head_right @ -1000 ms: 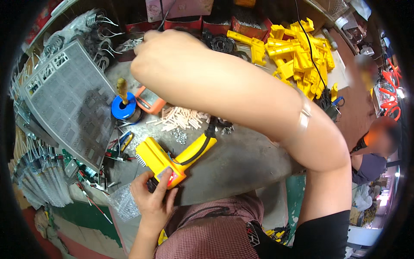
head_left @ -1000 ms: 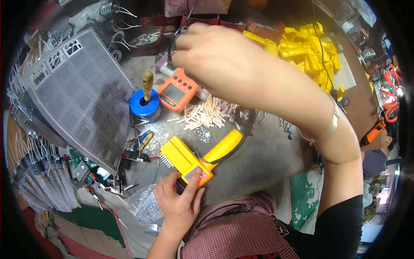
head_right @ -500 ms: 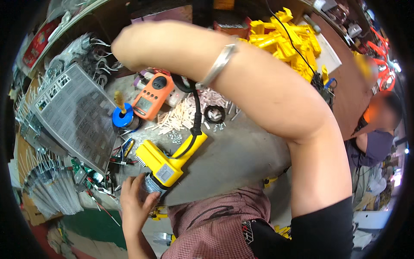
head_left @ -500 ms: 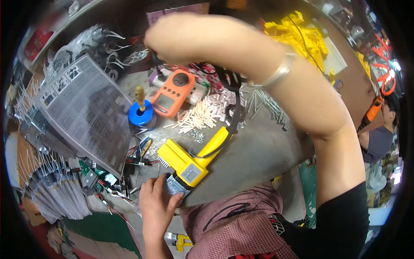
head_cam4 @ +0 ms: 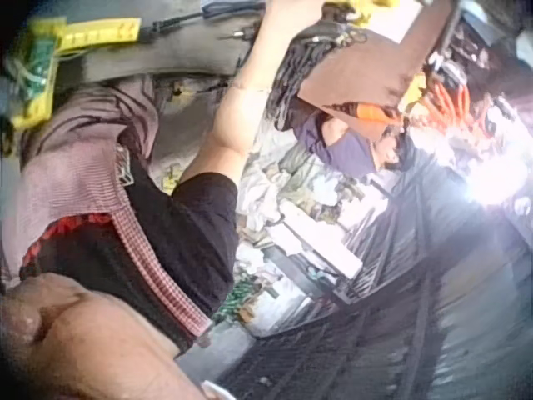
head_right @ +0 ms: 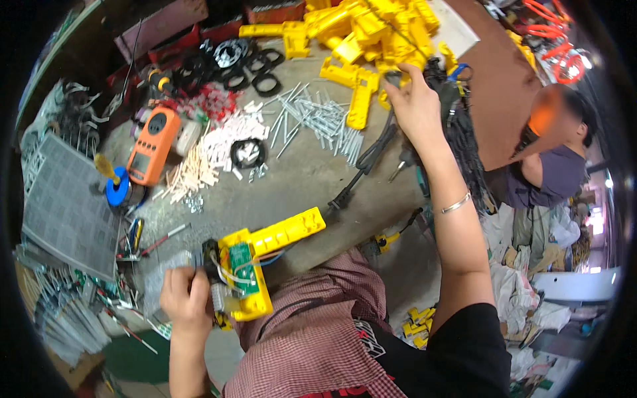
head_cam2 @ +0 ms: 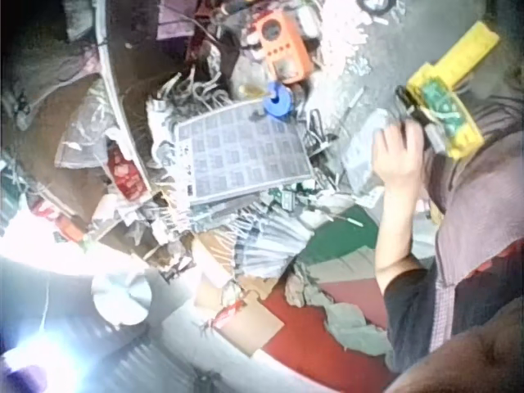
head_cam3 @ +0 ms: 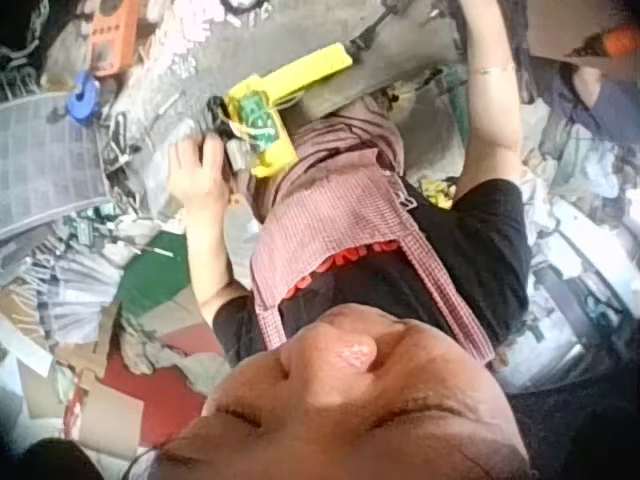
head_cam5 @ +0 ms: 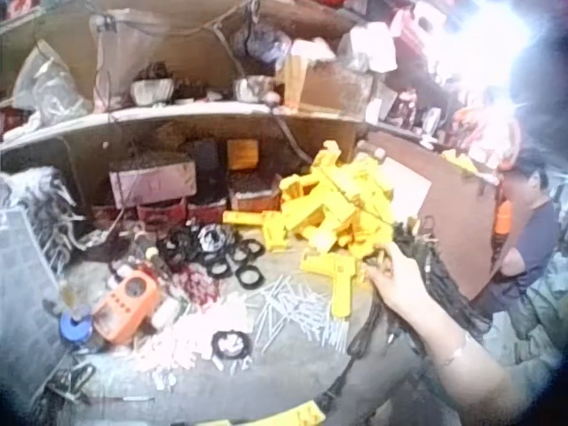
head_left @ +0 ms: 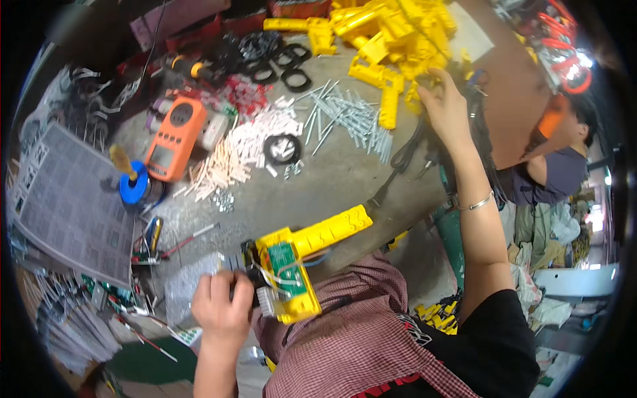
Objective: Assemble internal circuit boards and components into a yellow handheld electronic device casing.
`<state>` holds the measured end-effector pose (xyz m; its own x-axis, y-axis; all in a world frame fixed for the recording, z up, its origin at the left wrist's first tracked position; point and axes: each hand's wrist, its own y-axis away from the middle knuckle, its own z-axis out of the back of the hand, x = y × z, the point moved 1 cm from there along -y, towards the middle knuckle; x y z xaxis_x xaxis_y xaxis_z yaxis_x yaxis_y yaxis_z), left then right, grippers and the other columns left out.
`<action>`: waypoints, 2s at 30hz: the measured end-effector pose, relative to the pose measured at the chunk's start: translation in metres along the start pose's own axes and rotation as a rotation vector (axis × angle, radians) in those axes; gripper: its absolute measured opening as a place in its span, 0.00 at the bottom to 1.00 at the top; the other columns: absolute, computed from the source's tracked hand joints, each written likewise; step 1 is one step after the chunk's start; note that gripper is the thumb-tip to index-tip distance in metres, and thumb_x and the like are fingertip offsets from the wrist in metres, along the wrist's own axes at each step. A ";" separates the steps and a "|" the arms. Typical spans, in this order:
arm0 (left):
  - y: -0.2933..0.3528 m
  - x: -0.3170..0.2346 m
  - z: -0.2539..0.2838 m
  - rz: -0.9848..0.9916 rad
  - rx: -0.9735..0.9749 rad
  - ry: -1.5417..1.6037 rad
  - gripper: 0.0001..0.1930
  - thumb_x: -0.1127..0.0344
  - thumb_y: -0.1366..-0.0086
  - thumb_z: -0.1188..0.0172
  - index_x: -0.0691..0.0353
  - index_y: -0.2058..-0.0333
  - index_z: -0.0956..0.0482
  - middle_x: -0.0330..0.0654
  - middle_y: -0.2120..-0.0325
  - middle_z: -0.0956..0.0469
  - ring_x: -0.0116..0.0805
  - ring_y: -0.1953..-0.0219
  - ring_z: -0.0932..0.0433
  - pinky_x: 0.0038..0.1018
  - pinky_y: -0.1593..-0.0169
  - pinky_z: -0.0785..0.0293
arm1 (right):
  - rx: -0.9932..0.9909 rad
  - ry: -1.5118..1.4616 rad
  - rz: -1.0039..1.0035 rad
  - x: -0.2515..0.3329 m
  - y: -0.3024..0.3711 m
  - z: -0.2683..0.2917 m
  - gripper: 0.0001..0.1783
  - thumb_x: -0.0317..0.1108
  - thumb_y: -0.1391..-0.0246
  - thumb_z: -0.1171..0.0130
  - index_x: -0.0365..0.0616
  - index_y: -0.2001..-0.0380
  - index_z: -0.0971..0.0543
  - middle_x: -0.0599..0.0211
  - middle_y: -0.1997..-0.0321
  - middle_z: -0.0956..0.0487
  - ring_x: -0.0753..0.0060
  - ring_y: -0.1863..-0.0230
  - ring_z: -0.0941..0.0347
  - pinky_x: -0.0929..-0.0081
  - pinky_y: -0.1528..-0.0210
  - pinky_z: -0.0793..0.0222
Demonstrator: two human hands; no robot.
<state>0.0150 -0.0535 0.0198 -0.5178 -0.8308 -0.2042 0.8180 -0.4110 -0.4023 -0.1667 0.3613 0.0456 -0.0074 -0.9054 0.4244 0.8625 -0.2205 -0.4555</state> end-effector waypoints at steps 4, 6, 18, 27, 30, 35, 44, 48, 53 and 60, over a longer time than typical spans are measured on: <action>0.012 -0.005 -0.012 0.114 0.075 0.000 0.13 0.75 0.50 0.37 0.64 0.62 0.22 0.45 0.66 0.25 0.42 0.73 0.27 0.34 0.72 0.30 | 0.099 0.325 0.098 -0.018 0.021 -0.015 0.29 0.41 0.49 0.35 0.45 0.44 0.28 0.57 0.65 0.22 0.53 0.62 0.23 0.58 0.60 0.28; 0.012 -0.018 0.004 0.174 0.104 0.017 0.17 0.77 0.53 0.36 0.65 0.61 0.22 0.46 0.65 0.25 0.44 0.70 0.27 0.35 0.70 0.29 | 0.042 0.253 0.168 0.006 0.027 -0.006 0.28 0.37 0.49 0.35 0.45 0.44 0.28 0.58 0.61 0.26 0.54 0.60 0.25 0.62 0.58 0.28; 0.007 -0.072 -0.010 0.240 0.138 0.138 0.19 0.74 0.51 0.34 0.66 0.57 0.20 0.49 0.58 0.20 0.46 0.59 0.21 0.35 0.58 0.25 | 0.685 -0.677 0.757 0.167 0.145 -0.059 0.07 0.33 0.57 0.38 0.46 0.71 0.19 0.68 0.62 0.27 0.63 0.54 0.30 0.66 0.56 0.30; -0.004 -0.090 -0.008 0.120 0.315 -0.156 0.15 0.70 0.45 0.39 0.67 0.58 0.21 0.53 0.57 0.21 0.48 0.54 0.22 0.37 0.55 0.27 | 0.582 -0.549 0.752 0.179 0.160 -0.077 0.10 0.33 0.60 0.35 0.47 0.74 0.25 0.69 0.64 0.30 0.63 0.59 0.31 0.68 0.59 0.32; -0.005 -0.093 -0.011 0.107 0.338 -0.187 0.14 0.71 0.44 0.41 0.69 0.58 0.23 0.57 0.55 0.23 0.50 0.52 0.23 0.39 0.53 0.28 | 0.542 -0.485 0.776 0.180 0.164 -0.078 0.09 0.33 0.60 0.36 0.46 0.74 0.25 0.69 0.64 0.29 0.63 0.59 0.31 0.67 0.59 0.32; -0.005 -0.089 -0.010 0.065 0.367 -0.244 0.11 0.66 0.40 0.47 0.65 0.61 0.23 0.55 0.55 0.23 0.45 0.52 0.22 0.36 0.51 0.30 | 0.695 -0.644 0.833 0.175 0.159 -0.059 0.08 0.35 0.55 0.43 0.46 0.71 0.19 0.66 0.58 0.27 0.65 0.51 0.32 0.68 0.53 0.32; -0.001 -0.088 -0.012 0.060 0.348 -0.195 0.10 0.68 0.40 0.46 0.66 0.63 0.24 0.56 0.56 0.23 0.48 0.51 0.22 0.37 0.49 0.30 | 0.796 -0.661 0.835 0.168 0.163 -0.065 0.08 0.34 0.55 0.43 0.46 0.73 0.17 0.64 0.53 0.27 0.61 0.48 0.33 0.64 0.46 0.36; -0.005 -0.087 -0.011 0.067 0.376 -0.155 0.11 0.69 0.43 0.45 0.68 0.61 0.25 0.59 0.54 0.25 0.51 0.50 0.24 0.40 0.49 0.30 | 0.808 -0.681 0.808 0.164 0.159 -0.063 0.08 0.34 0.55 0.43 0.47 0.72 0.17 0.62 0.50 0.27 0.61 0.46 0.33 0.63 0.46 0.36; -0.004 -0.085 -0.012 0.037 0.378 -0.208 0.10 0.67 0.42 0.45 0.66 0.63 0.23 0.56 0.55 0.24 0.48 0.51 0.23 0.37 0.49 0.30 | 0.727 -0.676 0.909 0.165 0.160 -0.066 0.10 0.34 0.55 0.41 0.48 0.68 0.16 0.62 0.43 0.28 0.60 0.43 0.33 0.61 0.43 0.36; 0.001 -0.084 -0.012 0.034 0.383 -0.201 0.14 0.67 0.43 0.46 0.66 0.59 0.22 0.58 0.52 0.25 0.48 0.50 0.24 0.38 0.50 0.30 | 0.670 -0.665 1.015 0.160 0.158 -0.066 0.12 0.38 0.55 0.39 0.50 0.67 0.15 0.66 0.37 0.31 0.62 0.43 0.33 0.62 0.45 0.36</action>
<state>0.0566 0.0206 0.0260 -0.4608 -0.8873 -0.0190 0.8873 -0.4601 -0.0302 -0.0654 0.1579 -0.0106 0.8399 -0.1796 0.5122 0.4221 0.8094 -0.4083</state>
